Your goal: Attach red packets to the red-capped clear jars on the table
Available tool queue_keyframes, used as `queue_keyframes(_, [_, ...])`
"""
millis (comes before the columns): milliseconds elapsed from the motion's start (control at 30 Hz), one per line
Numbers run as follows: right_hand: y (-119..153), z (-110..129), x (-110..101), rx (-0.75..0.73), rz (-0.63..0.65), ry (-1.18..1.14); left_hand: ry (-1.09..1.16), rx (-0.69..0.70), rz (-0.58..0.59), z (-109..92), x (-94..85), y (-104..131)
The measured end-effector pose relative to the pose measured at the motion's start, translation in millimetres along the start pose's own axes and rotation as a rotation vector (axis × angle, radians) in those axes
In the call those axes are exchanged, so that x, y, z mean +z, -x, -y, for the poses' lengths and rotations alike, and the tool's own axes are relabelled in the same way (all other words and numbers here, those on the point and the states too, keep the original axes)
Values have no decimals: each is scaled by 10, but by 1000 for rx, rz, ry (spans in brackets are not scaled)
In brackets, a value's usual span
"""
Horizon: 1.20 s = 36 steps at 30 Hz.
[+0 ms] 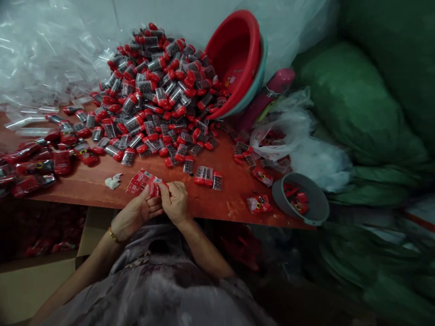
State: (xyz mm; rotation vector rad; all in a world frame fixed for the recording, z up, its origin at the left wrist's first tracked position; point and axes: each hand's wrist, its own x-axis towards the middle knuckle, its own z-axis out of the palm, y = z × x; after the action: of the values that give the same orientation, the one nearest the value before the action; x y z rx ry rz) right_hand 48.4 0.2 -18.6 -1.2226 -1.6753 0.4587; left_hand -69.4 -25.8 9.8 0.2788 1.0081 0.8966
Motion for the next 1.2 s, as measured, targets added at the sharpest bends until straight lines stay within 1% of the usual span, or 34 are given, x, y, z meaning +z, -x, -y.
queue_keyframes(33, [-3,-8,-11,-7,-6,7,-6,-1,10,12,13,7])
queue_keyframes(100, [7,-21,-13,-15,-8,15,6,51,-13,33,48,5])
queue_keyframes(233, [71,-7,30,6,21,-8,96,241,-144,41,129,-45])
queue_keyframes(300, [90,-3,4,42,54,-48,110,285,-184,23,144,-73])
queue_keyframes(333, [84,-15,-41,50,84,-74,110,291,-199,7,141,-84])
queue_keyframes(367, [64,-43,-114,45,123,-93,109,293,-211,-13,132,-91])
queue_keyframes(433, [-22,-164,-336,-9,206,-77,110,296,-223,-66,101,-94])
queue_keyframes(467, [-85,-257,-474,-42,226,-11,113,295,-220,-95,85,-91])
queue_keyframes(500, [-157,-367,-617,-78,229,95,116,286,-208,-123,72,-86])
queue_keyframes(533, [-230,-487,-752,-121,258,218,118,266,-189,-148,65,-80])
queue_keyframes(600, [-364,-726,-961,-120,365,454,123,207,-153,-178,67,-67])
queue_keyframes(633, [-416,-830,-1021,-114,420,530,129,173,-135,-182,75,-60])
queue_keyframes(700, [-485,-985,-1051,-124,514,617,145,113,-101,-174,93,-49])
queue_keyframes(767, [-513,-1064,-996,-147,558,642,157,77,-72,-158,99,-36])
queue_keyframes(800, [-515,-1078,-956,-158,557,640,159,68,-62,-152,94,-27])
queue_keyframes(867, [-494,-1061,-885,-168,508,599,155,63,-63,-152,72,-7])
queue_keyframes(933, [-434,-983,-848,-138,414,489,154,59,-74,-163,45,14])
queue_keyframes(967, [-386,-919,-845,-97,373,398,158,56,-80,-170,33,22])
queue_keyframes(1033, [-261,-743,-862,35,350,160,170,49,-87,-178,20,28])
queue_keyframes(1133, [-61,-411,-904,257,483,-203,163,51,-74,-163,22,11])
queue_keyframes(1200, [27,-211,-917,341,540,-322,137,58,-58,-139,30,-5])
